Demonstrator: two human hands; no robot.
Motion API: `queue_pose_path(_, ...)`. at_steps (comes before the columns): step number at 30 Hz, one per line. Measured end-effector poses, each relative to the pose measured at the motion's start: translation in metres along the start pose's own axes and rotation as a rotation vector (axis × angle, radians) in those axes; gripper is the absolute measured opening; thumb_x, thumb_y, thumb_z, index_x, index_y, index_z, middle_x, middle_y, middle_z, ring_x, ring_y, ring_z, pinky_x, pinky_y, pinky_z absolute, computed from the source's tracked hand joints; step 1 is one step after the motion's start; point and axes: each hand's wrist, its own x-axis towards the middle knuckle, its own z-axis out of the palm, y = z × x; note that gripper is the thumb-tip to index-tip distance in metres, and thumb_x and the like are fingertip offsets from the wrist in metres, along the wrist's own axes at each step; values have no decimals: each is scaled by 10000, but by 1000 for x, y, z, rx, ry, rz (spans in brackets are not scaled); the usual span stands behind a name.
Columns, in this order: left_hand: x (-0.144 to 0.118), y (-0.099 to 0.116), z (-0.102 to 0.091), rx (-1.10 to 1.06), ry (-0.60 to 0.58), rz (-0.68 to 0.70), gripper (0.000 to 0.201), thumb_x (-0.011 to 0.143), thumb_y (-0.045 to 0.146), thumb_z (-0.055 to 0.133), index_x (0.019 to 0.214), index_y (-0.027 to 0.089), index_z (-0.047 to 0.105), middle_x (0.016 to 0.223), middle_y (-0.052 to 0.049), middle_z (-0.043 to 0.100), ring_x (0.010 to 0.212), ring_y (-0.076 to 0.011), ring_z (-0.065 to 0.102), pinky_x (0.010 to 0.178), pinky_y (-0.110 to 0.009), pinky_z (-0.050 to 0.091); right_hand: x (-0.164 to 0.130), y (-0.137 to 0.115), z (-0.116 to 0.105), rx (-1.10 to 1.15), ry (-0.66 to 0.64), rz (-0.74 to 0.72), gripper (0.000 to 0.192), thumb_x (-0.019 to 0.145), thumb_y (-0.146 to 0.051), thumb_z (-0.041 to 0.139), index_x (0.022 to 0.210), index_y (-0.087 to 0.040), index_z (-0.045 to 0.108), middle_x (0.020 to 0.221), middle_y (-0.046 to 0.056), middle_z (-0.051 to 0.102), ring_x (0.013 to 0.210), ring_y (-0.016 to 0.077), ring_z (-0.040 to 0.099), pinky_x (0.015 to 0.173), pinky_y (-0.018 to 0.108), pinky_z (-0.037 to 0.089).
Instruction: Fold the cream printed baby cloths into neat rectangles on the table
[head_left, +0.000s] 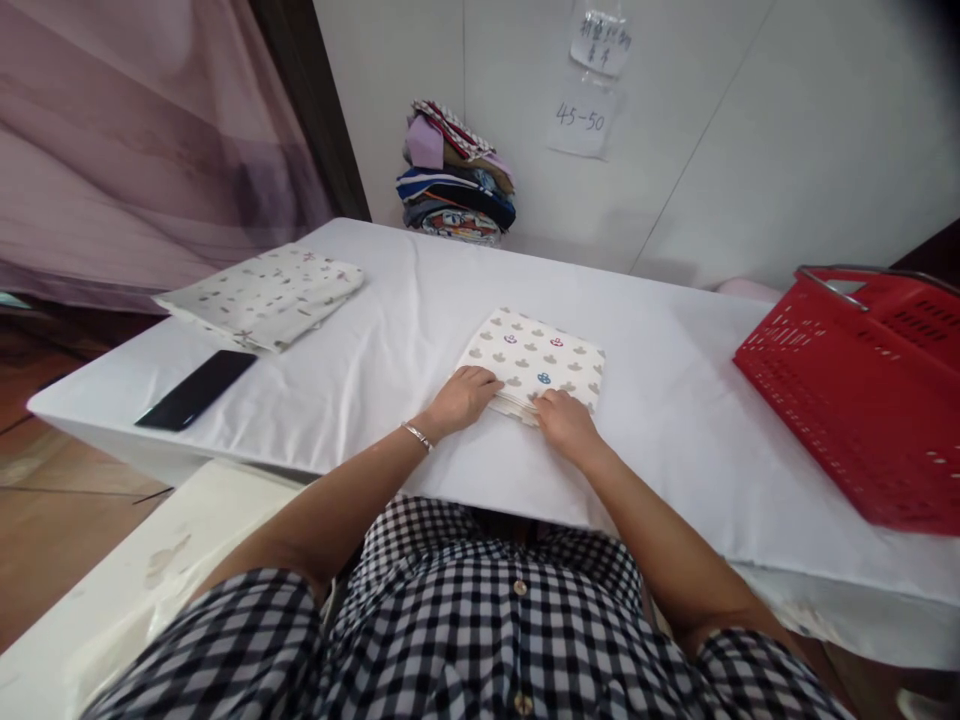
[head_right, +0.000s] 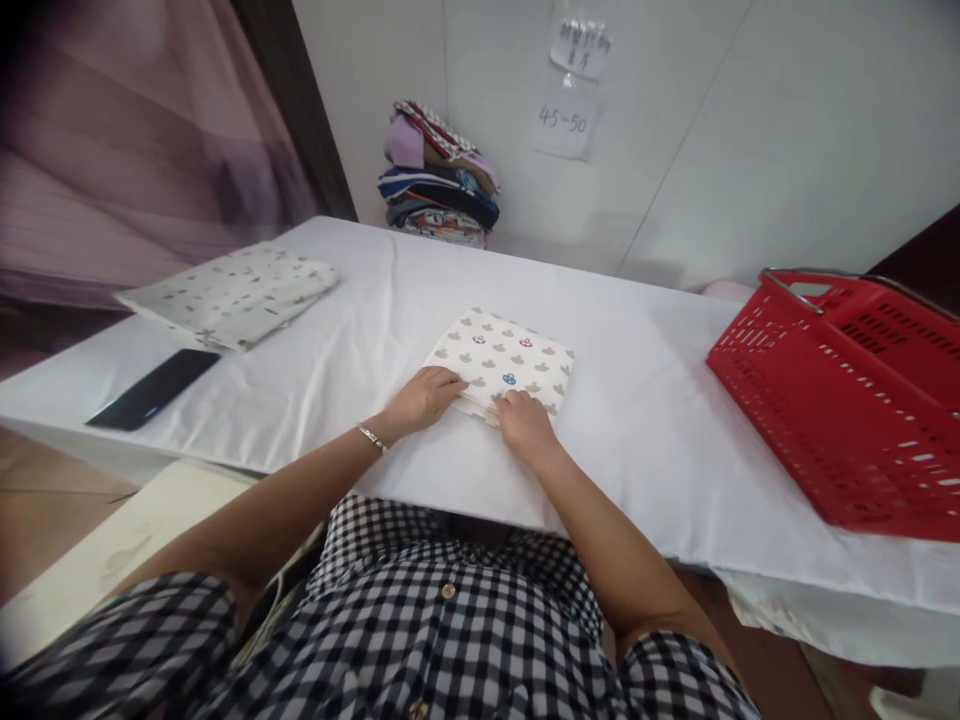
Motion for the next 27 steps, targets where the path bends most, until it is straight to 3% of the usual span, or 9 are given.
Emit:
queue_pose_path(5, 8, 2, 1, 119, -70, 70, 274, 911, 141, 378, 1007, 171, 632, 932, -95, 620, 869, -214, 550, 788, -384, 419, 3, -7, 5, -90, 14, 27, 191, 869, -90, 458, 916, -168, 626, 942, 111, 601, 828, 228, 533, 614, 318, 360)
queue_pose_path(11, 15, 7, 5, 216, -17, 34, 241, 836, 69, 401, 845, 167, 621, 830, -95, 583, 792, -223, 534, 748, -394, 398, -1, -5, 0, -13, 144, 65, 184, 873, -128, 470, 971, -171, 620, 958, 101, 597, 872, 223, 520, 687, 313, 375)
queue_pose_path(15, 8, 10, -4, 203, 38, 14, 226, 789, 57, 439, 877, 175, 610, 850, -85, 584, 804, -225, 535, 782, -400, 395, -9, -7, -7, 23, 252, 22, 223, 890, -157, 450, 1046, -176, 608, 980, 97, 594, 884, 221, 508, 725, 318, 367)
queue_pose_path(20, -14, 13, -7, 134, -7, 34, 221, 820, 78, 445, 927, 178, 610, 913, -87, 606, 892, -234, 546, 809, -388, 413, -20, -19, 10, -26, 201, -62, 227, 898, -157, 442, 1044, -160, 616, 939, 99, 601, 842, 224, 496, 725, 335, 358)
queue_pose_path(27, -23, 12, -3, 40, 44, 27, 263, 834, 110, 474, 1059, 181, 589, 1038, -95, 602, 981, -231, 536, 863, -387, 431, -24, -18, 20, -21, 229, -80, 285, 901, -207, 445, 1140, -134, 582, 993, 111, 586, 888, 243, 476, 755, 366, 362)
